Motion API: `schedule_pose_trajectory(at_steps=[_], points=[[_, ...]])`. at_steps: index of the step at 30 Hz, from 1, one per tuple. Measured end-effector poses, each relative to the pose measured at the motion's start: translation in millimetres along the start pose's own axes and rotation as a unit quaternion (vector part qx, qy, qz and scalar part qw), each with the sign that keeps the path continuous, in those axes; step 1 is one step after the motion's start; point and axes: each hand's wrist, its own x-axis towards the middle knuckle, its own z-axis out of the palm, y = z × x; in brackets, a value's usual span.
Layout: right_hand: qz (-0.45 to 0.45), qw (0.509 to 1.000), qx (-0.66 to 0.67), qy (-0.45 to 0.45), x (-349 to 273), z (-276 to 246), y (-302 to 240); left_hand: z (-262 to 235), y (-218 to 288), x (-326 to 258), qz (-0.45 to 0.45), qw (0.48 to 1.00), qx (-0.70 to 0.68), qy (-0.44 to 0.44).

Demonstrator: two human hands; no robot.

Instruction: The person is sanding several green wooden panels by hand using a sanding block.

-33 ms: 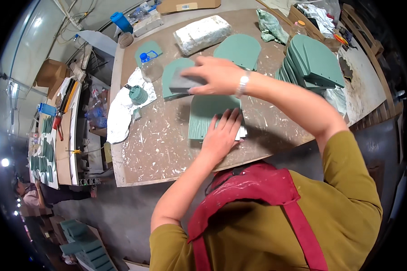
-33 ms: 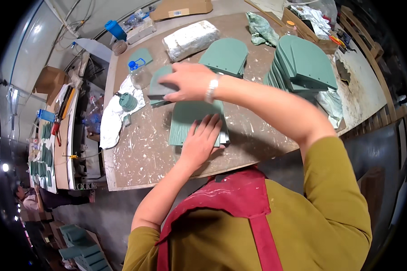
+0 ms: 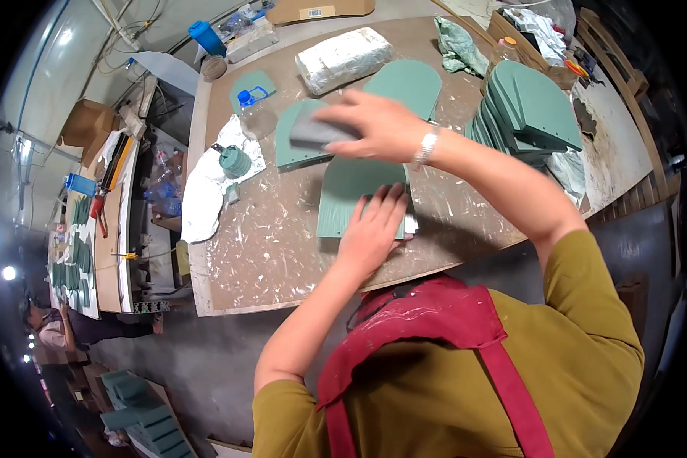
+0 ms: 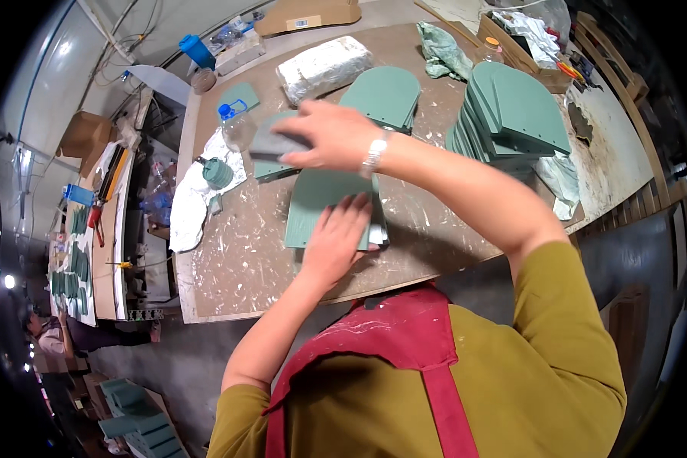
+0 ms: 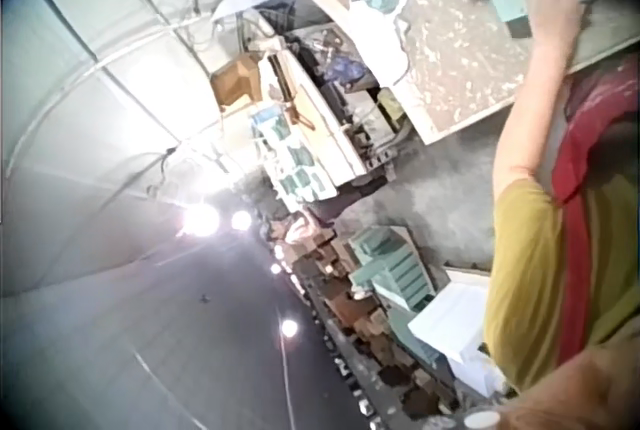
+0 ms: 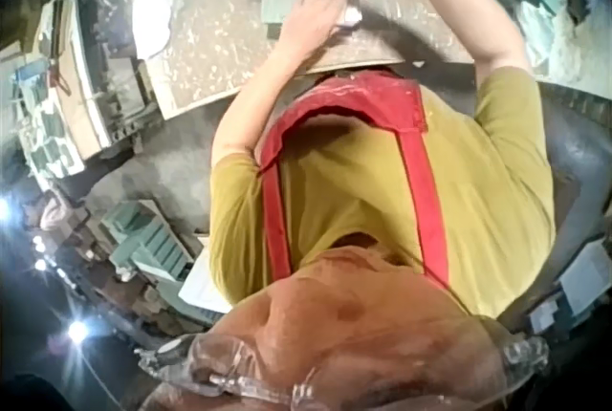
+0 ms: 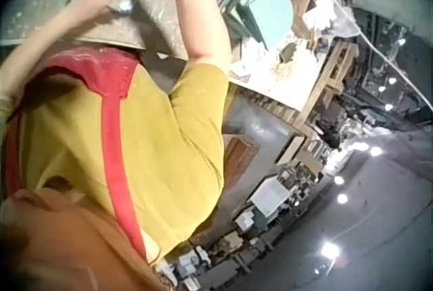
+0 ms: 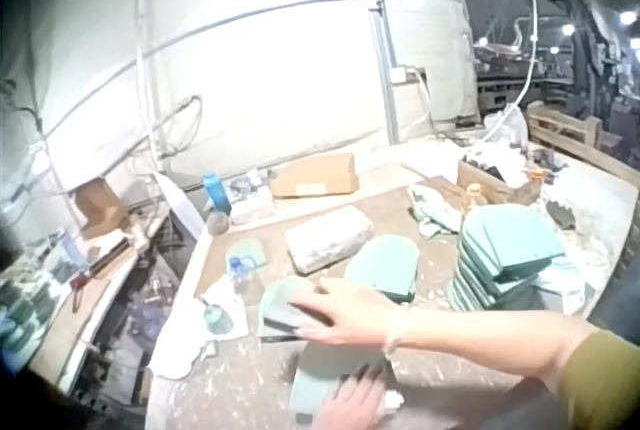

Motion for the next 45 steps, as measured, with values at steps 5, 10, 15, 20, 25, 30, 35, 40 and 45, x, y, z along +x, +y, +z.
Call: schedule_pose_trajectory(at_steps=[5, 10, 15, 20, 25, 30, 35, 40, 45], points=[[0.115, 0.879, 0.395, 0.239, -82.6, -35.6, 39.2, -92.0, -46.5, 34.1, -0.469, 0.736, -0.460, 0.165], [0.209, 0.849, 0.385, 0.294, -160.5, -18.1, 50.9, -77.4, -115.3, 55.0, -0.394, 0.447, -0.729, 0.337], [0.265, 0.820, 0.385, 0.331, -217.6, -11.8, 47.6, -50.9, -126.6, 115.2, -0.392, 0.386, -0.782, 0.293], [0.286, 0.829, 0.364, 0.314, -249.1, -7.0, 50.6, -16.6, -103.4, 197.5, -0.284, 0.771, -0.526, 0.221], [0.273, 0.858, 0.324, 0.289, -247.8, -1.5, 45.9, 54.1, -96.4, 240.1, 0.084, 0.981, -0.140, 0.101], [0.272, 0.883, 0.273, 0.266, -251.3, 8.5, 53.7, 63.3, -67.4, 213.5, 0.111, 0.992, -0.042, -0.034], [0.237, 0.946, 0.138, 0.171, -254.6, 23.8, 48.9, 24.8, -99.0, 140.7, -0.051, 0.990, -0.119, -0.054], [0.044, 0.998, 0.038, 0.022, -210.3, 51.7, 40.4, 33.0, -96.1, 95.3, -0.202, 0.951, -0.181, -0.147], [0.179, 0.974, 0.091, 0.106, -126.4, 60.3, 88.3, 33.4, -97.3, 92.1, -0.224, 0.952, -0.172, -0.121]])
